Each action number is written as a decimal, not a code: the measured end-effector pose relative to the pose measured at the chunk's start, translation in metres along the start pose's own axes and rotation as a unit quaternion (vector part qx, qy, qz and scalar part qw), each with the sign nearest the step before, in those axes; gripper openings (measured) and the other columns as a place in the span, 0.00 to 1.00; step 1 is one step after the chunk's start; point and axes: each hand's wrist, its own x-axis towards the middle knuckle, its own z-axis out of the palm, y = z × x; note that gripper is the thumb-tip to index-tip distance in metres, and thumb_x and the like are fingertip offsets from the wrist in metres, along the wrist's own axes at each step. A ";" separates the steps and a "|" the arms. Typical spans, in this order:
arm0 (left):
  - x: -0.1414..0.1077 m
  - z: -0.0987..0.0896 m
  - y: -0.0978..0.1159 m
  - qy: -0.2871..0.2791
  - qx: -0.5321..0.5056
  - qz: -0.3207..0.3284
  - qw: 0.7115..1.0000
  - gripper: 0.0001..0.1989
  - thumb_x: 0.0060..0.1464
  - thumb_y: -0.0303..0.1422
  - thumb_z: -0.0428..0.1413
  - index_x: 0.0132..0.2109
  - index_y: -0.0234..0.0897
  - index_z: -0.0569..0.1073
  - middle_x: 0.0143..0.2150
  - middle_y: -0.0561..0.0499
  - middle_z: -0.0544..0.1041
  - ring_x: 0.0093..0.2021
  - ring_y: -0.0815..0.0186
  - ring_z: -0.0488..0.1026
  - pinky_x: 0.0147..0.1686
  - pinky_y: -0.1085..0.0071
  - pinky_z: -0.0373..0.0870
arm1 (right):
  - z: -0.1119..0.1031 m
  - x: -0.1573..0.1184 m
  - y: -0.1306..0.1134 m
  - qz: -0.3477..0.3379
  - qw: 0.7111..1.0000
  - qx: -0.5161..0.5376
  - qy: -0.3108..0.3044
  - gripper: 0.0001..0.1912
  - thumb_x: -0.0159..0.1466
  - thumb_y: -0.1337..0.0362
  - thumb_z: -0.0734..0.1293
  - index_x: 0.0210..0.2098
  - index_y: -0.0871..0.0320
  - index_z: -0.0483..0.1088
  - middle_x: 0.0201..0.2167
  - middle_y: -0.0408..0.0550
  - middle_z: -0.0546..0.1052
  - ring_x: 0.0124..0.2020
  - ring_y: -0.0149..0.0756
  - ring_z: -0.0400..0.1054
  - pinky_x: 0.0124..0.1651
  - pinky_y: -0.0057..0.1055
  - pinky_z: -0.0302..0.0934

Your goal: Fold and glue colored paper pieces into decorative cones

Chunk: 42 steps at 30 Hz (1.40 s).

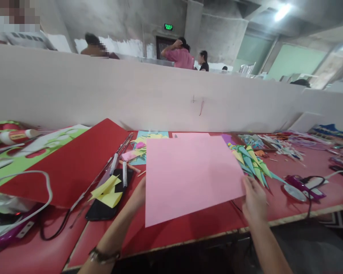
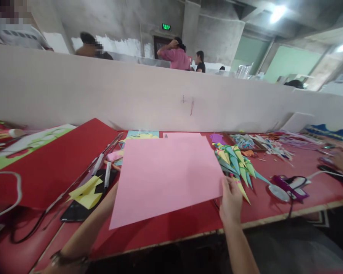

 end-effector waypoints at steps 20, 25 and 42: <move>-0.081 -0.022 -0.064 0.029 0.480 0.131 0.867 0.21 0.53 0.35 0.44 0.54 0.35 0.61 0.48 0.42 0.71 0.45 0.59 0.71 0.41 0.65 0.69 | -0.040 -0.054 0.038 -0.174 0.897 -0.358 -0.194 0.23 0.57 0.52 0.59 0.46 0.59 0.64 0.38 0.53 0.74 0.36 0.42 0.70 0.36 0.34 0.64; -0.081 -0.021 -0.062 0.048 0.520 0.149 0.840 0.13 0.52 0.31 0.45 0.44 0.36 0.68 0.40 0.45 0.72 0.35 0.61 0.73 0.35 0.65 0.70 | -0.039 -0.050 0.044 -0.227 0.885 -0.369 -0.169 0.23 0.58 0.52 0.57 0.46 0.60 0.63 0.41 0.56 0.73 0.41 0.44 0.69 0.38 0.34 0.63; -0.087 -0.022 -0.072 0.106 0.527 0.274 0.798 0.11 0.54 0.32 0.44 0.36 0.37 0.70 0.29 0.49 0.75 0.27 0.65 0.73 0.27 0.71 0.68 | -0.029 -0.061 0.057 -0.333 0.767 -0.543 -0.079 0.27 0.61 0.56 0.53 0.57 0.63 0.53 0.40 0.56 0.75 0.31 0.45 0.71 0.29 0.34 0.63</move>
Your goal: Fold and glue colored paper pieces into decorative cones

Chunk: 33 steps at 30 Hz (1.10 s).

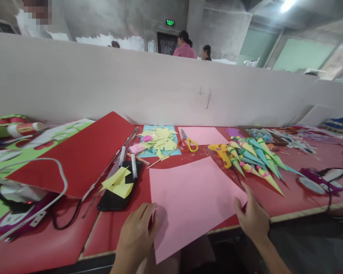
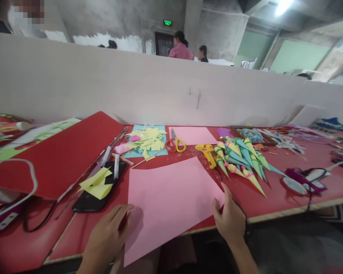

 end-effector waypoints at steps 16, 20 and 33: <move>-0.003 0.000 0.000 -0.001 0.007 -0.007 1.000 0.07 0.54 0.33 0.48 0.34 0.38 0.70 0.28 0.51 0.74 0.28 0.65 0.72 0.30 0.71 0.66 | -0.001 -0.003 0.000 0.047 0.999 0.015 0.002 0.27 0.60 0.52 0.53 0.52 0.63 0.60 0.21 0.50 0.75 0.15 0.42 0.66 0.16 0.32 0.55; -0.005 -0.001 0.000 0.006 -0.001 -0.019 1.000 0.07 0.53 0.31 0.48 0.35 0.38 0.71 0.30 0.50 0.75 0.30 0.65 0.73 0.32 0.71 0.67 | -0.001 -0.003 0.004 0.046 0.999 0.021 0.004 0.26 0.58 0.51 0.55 0.49 0.61 0.63 0.16 0.48 0.72 0.13 0.41 0.64 0.14 0.31 0.51; 0.007 -0.003 0.006 -0.064 0.012 -0.027 0.998 0.09 0.50 0.30 0.47 0.37 0.38 0.70 0.32 0.49 0.76 0.31 0.62 0.73 0.31 0.68 0.66 | 0.002 -0.004 0.004 0.068 0.988 0.097 0.098 0.16 0.56 0.62 0.56 0.39 0.63 0.68 0.25 0.50 0.74 0.24 0.36 0.68 0.28 0.28 0.59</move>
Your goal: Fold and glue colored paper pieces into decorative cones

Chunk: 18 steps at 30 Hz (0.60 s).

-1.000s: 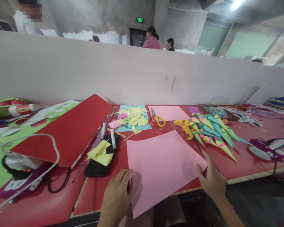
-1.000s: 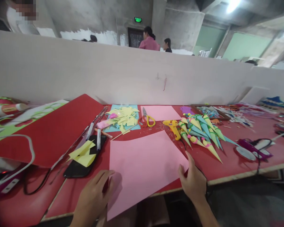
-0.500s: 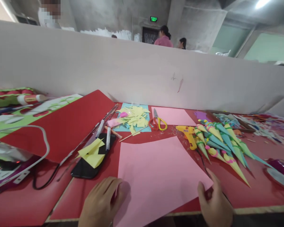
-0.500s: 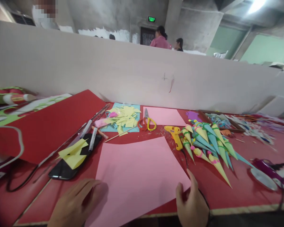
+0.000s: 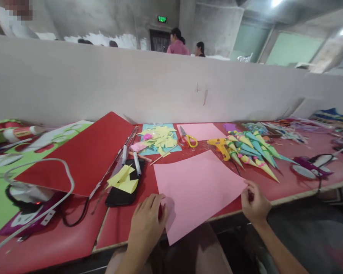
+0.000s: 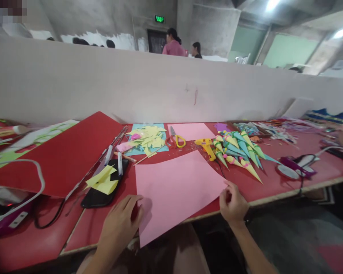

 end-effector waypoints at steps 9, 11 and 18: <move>0.005 0.002 0.001 -0.013 -0.022 0.009 1.000 0.09 0.51 0.30 0.46 0.37 0.38 0.69 0.36 0.48 0.75 0.34 0.62 0.73 0.34 0.66 0.66 | 0.002 0.002 0.001 -0.010 1.000 0.001 -0.002 0.15 0.55 0.63 0.56 0.38 0.62 0.67 0.24 0.48 0.74 0.23 0.35 0.67 0.26 0.27 0.56; 0.005 0.001 0.001 -0.020 -0.023 0.008 1.000 0.09 0.51 0.29 0.46 0.38 0.37 0.69 0.36 0.48 0.75 0.34 0.62 0.73 0.35 0.66 0.66 | 0.002 0.003 0.000 -0.013 1.000 -0.003 -0.003 0.15 0.55 0.63 0.56 0.38 0.62 0.68 0.24 0.48 0.74 0.23 0.35 0.67 0.26 0.27 0.56; 0.008 -0.002 0.002 -0.020 -0.017 0.003 1.000 0.09 0.52 0.30 0.46 0.37 0.37 0.69 0.35 0.48 0.76 0.33 0.62 0.73 0.34 0.68 0.65 | 0.001 0.005 -0.003 -0.015 1.000 -0.003 -0.009 0.14 0.57 0.63 0.56 0.38 0.61 0.68 0.25 0.48 0.75 0.24 0.35 0.67 0.27 0.26 0.56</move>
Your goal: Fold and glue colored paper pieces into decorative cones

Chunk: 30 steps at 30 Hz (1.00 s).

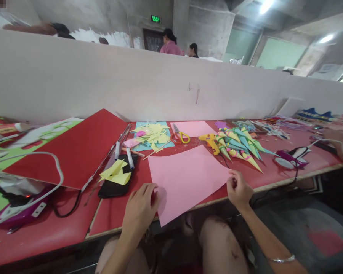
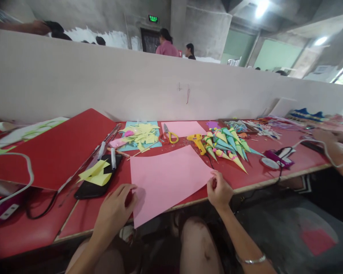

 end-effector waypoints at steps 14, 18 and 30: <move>-0.001 0.002 0.000 -0.001 -0.044 -0.048 0.998 0.11 0.52 0.32 0.44 0.39 0.37 0.69 0.39 0.47 0.75 0.37 0.62 0.73 0.37 0.70 0.67 | 0.000 0.001 -0.001 -0.041 0.999 0.005 0.025 0.12 0.57 0.64 0.56 0.37 0.60 0.67 0.26 0.49 0.75 0.25 0.36 0.68 0.28 0.26 0.56; 0.002 0.000 0.001 -0.023 -0.058 -0.064 0.996 0.12 0.52 0.33 0.44 0.39 0.37 0.69 0.39 0.47 0.75 0.38 0.62 0.73 0.37 0.70 0.67 | 0.000 0.002 -0.002 -0.035 0.999 0.001 0.003 0.13 0.57 0.63 0.56 0.37 0.60 0.67 0.27 0.49 0.75 0.26 0.37 0.68 0.27 0.27 0.55; 0.018 -0.006 -0.007 -0.118 -0.161 -0.104 0.974 0.12 0.48 0.30 0.47 0.39 0.38 0.71 0.40 0.48 0.73 0.37 0.63 0.71 0.37 0.70 0.66 | -0.009 0.008 -0.006 0.093 0.980 0.144 -0.096 0.23 0.59 0.56 0.55 0.49 0.63 0.60 0.30 0.53 0.74 0.25 0.38 0.66 0.30 0.32 0.58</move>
